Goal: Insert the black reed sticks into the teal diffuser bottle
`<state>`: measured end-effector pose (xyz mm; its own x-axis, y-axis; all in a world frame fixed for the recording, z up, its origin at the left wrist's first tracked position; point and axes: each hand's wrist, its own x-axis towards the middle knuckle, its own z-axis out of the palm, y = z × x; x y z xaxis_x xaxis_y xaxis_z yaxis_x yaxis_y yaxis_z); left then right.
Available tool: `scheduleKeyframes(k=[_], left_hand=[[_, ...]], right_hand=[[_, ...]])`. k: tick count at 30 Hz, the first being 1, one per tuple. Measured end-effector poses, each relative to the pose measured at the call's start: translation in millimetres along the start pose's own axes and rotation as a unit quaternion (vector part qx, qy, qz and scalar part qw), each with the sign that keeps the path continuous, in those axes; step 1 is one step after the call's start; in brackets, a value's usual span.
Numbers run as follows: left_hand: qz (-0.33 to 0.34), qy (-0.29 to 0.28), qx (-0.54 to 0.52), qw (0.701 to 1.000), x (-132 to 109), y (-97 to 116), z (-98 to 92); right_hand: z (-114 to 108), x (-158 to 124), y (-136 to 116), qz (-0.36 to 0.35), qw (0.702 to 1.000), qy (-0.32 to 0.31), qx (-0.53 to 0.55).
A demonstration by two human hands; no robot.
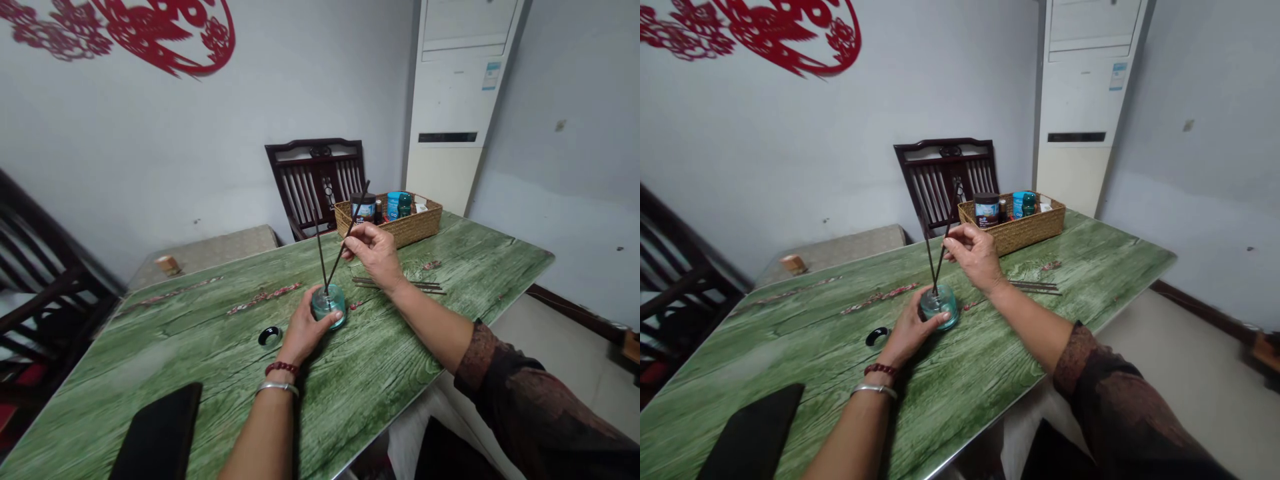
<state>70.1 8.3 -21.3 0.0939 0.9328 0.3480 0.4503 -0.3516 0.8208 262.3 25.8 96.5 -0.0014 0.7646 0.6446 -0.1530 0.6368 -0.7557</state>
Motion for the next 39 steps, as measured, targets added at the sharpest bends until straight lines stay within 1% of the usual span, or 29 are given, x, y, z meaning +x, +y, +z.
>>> scheduleKeyframes(k=[3,7,10,13,15,16,19,21,23,24,26,29,33,36,39], left_hand=[[0.001,0.001,-0.008,1.0,0,1,0.1],[0.0,0.005,-0.006,1.0,1,1,0.0],[0.008,0.001,-0.002,1.0,1,2,-0.1],[0.005,-0.003,0.001,1.0,1,3,0.1],[-0.002,-0.001,-0.001,1.0,1,2,0.4],[-0.004,-0.002,-0.003,1.0,1,1,0.5],[-0.001,-0.008,-0.004,1.0,1,0,0.5],[0.003,-0.007,0.0,1.0,1,0,0.1],[0.003,-0.002,0.004,1.0,1,1,-0.6],[0.003,0.0,0.006,1.0,1,1,-0.9],[0.004,-0.002,0.007,1.0,1,2,-1.4],[0.0,-0.008,0.007,1.0,2,2,-1.6],[-0.007,-0.011,0.006,1.0,2,2,-1.5],[-0.008,-0.011,0.017,1.0,1,4,-2.0],[-0.011,-0.01,0.019,1.0,1,5,-2.5]], right_hand=[[2,3,12,0.004,1.0,-0.002,-0.011],[10,2,28,0.015,0.999,-0.029,-0.023],[20,-1,36,0.025,0.996,-0.064,-0.05],[24,-5,35,0.024,0.988,-0.105,-0.111],[17,-6,33,0.011,0.983,-0.106,-0.149],[10,-6,32,0.003,0.981,-0.097,-0.166],[-24,-8,39,-0.017,0.971,-0.042,-0.236],[-52,-12,50,-0.016,0.95,0.008,-0.313],[-79,-19,63,0.009,0.918,0.045,-0.393],[-90,-23,69,0.033,0.899,0.05,-0.434],[-105,-30,78,0.094,0.861,0.019,-0.5],[-112,-36,80,0.158,0.811,-0.067,-0.559],[-107,-37,74,0.189,0.753,-0.155,-0.611],[-106,-37,71,0.202,0.718,-0.191,-0.638],[-108,-36,71,0.21,0.698,-0.207,-0.653]])
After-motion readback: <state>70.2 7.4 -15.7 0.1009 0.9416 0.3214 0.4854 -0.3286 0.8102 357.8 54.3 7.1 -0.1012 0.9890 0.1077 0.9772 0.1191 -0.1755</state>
